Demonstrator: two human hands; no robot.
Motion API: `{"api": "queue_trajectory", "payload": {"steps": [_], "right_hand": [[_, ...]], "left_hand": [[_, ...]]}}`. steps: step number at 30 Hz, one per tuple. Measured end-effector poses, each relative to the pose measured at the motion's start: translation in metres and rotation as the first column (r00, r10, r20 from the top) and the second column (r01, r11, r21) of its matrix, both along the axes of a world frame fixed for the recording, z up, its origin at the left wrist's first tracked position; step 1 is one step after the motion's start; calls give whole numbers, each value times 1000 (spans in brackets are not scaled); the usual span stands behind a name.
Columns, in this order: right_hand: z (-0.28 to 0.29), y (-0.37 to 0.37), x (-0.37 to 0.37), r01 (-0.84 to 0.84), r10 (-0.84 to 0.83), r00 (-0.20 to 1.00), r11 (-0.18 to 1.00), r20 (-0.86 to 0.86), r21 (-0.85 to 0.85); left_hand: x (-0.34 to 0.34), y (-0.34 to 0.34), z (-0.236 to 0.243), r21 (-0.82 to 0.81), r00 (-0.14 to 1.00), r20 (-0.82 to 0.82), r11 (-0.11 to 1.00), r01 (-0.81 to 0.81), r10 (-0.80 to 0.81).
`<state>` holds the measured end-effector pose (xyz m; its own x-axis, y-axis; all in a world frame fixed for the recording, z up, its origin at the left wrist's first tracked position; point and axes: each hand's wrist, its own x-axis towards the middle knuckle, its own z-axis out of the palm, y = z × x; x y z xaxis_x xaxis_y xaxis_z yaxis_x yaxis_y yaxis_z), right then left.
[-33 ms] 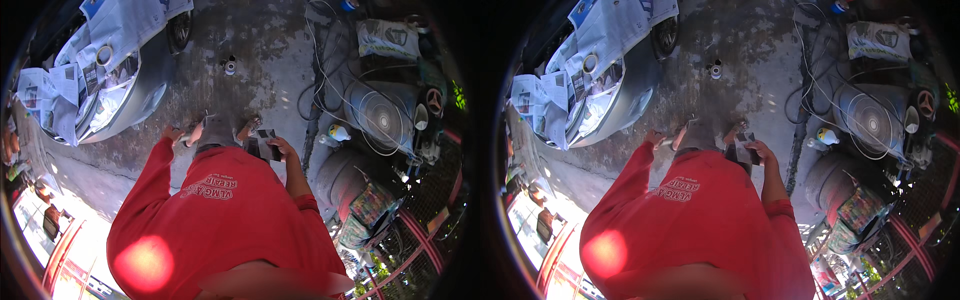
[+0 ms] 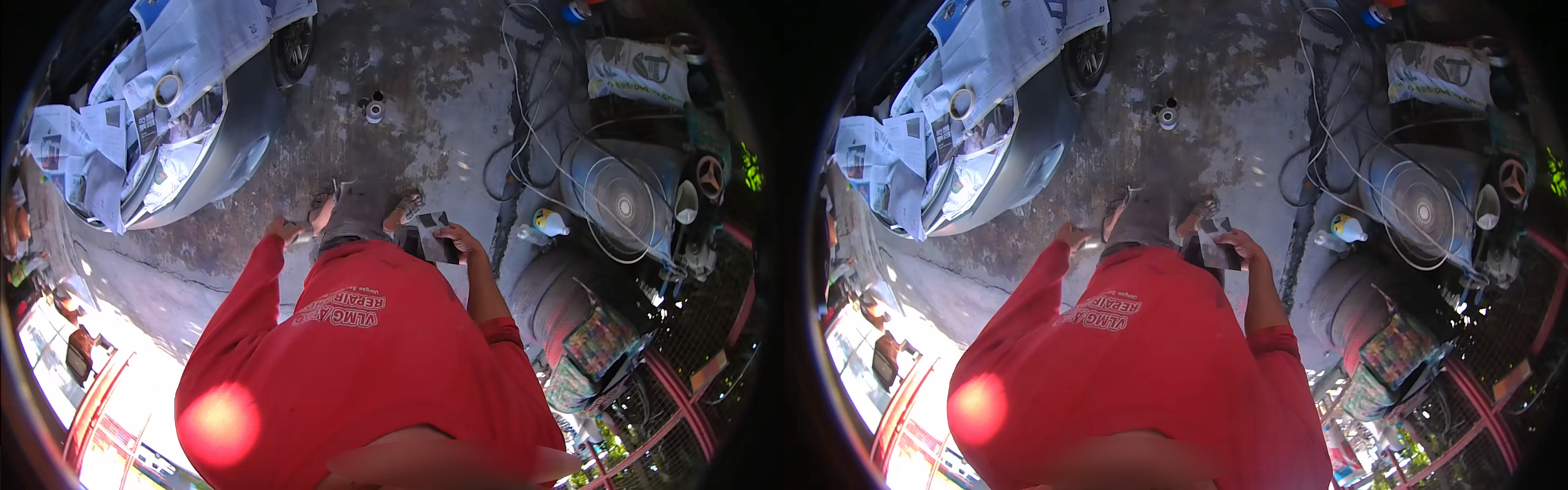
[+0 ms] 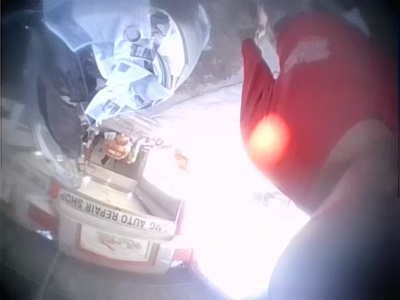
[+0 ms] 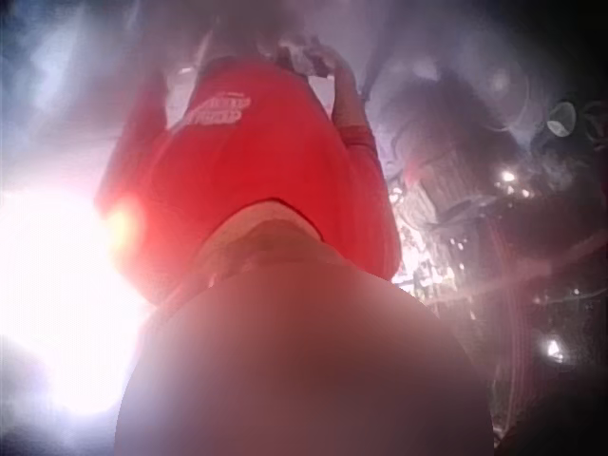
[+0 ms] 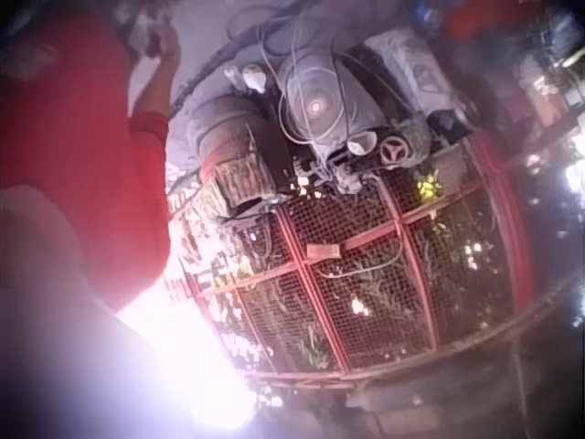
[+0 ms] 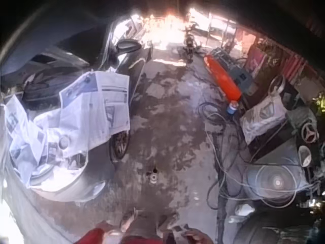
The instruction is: The person prepares paint by mixing contents from small cans, then uses a brush to apply paint to the rear side panel of a dark-colored car. The person repeatedly dips the brush into the paint and applies it to the car surface.
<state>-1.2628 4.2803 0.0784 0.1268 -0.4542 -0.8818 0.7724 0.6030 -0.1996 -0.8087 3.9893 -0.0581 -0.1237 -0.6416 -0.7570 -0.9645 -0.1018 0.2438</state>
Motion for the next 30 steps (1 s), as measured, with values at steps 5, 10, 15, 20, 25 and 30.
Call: {"api": "queue_trajectory", "payload": {"steps": [5, 10, 15, 20, 25, 30], "right_hand": [[-26, -21, -111, -236, 231, 966, 971, 116, 33], [-78, -46, -182, -332, 308, 928, 939, 211, 88], [-112, -118, -276, -634, 624, 773, 768, 115, 90], [-105, -181, -351, -886, 865, 430, 459, 258, -63], [-87, -258, -422, -907, 882, 338, 398, 328, -136], [-154, -350, -483, -940, 941, 340, 340, 0, 11]], "left_hand": [[-40, 149, 10, 314, 961, 223, 945, 89, -164], [-130, 191, -13, 315, 986, 164, 947, -65, 13], [-299, 64, -11, 2, 986, -45, 987, -158, 158], [-432, -38, 39, -243, 911, -266, 893, -380, 315], [-494, -68, 24, -280, 842, -354, 812, -511, 408], [-544, -29, -53, -212, 800, -129, 772, -599, 585]]}}
